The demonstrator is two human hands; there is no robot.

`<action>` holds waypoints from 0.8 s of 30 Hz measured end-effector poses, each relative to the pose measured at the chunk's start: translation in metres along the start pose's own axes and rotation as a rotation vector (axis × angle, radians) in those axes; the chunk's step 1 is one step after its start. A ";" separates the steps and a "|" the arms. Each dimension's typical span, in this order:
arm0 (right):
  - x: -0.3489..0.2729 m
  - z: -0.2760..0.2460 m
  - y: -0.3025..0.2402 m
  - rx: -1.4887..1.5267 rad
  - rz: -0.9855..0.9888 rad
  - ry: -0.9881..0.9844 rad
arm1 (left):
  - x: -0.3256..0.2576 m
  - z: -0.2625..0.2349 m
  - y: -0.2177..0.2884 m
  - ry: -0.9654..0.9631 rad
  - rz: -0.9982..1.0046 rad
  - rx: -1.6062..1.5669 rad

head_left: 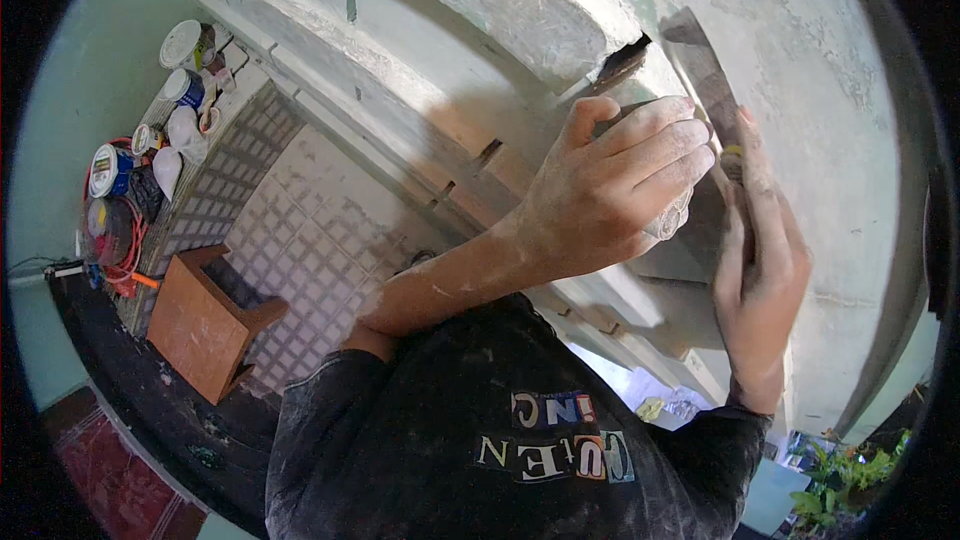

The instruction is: Scraping and sanding a tiered concrete ledge to prepare it for painting.

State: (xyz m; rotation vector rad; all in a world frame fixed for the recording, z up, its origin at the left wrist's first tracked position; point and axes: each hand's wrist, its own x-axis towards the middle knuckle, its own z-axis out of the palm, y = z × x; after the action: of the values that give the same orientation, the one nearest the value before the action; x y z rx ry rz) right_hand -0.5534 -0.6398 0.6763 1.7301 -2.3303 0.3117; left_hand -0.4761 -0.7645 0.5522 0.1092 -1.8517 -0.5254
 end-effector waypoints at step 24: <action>-0.100 0.021 0.060 0.904 0.345 0.582 | 0.000 -0.034 -0.038 0.294 -0.074 0.389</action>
State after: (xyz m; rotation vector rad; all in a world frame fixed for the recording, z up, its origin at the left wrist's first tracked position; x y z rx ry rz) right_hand -0.5834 -0.5379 0.6238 1.1809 -2.1113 1.8664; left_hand -0.4517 -0.8087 0.5448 0.4920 -1.6433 -0.1799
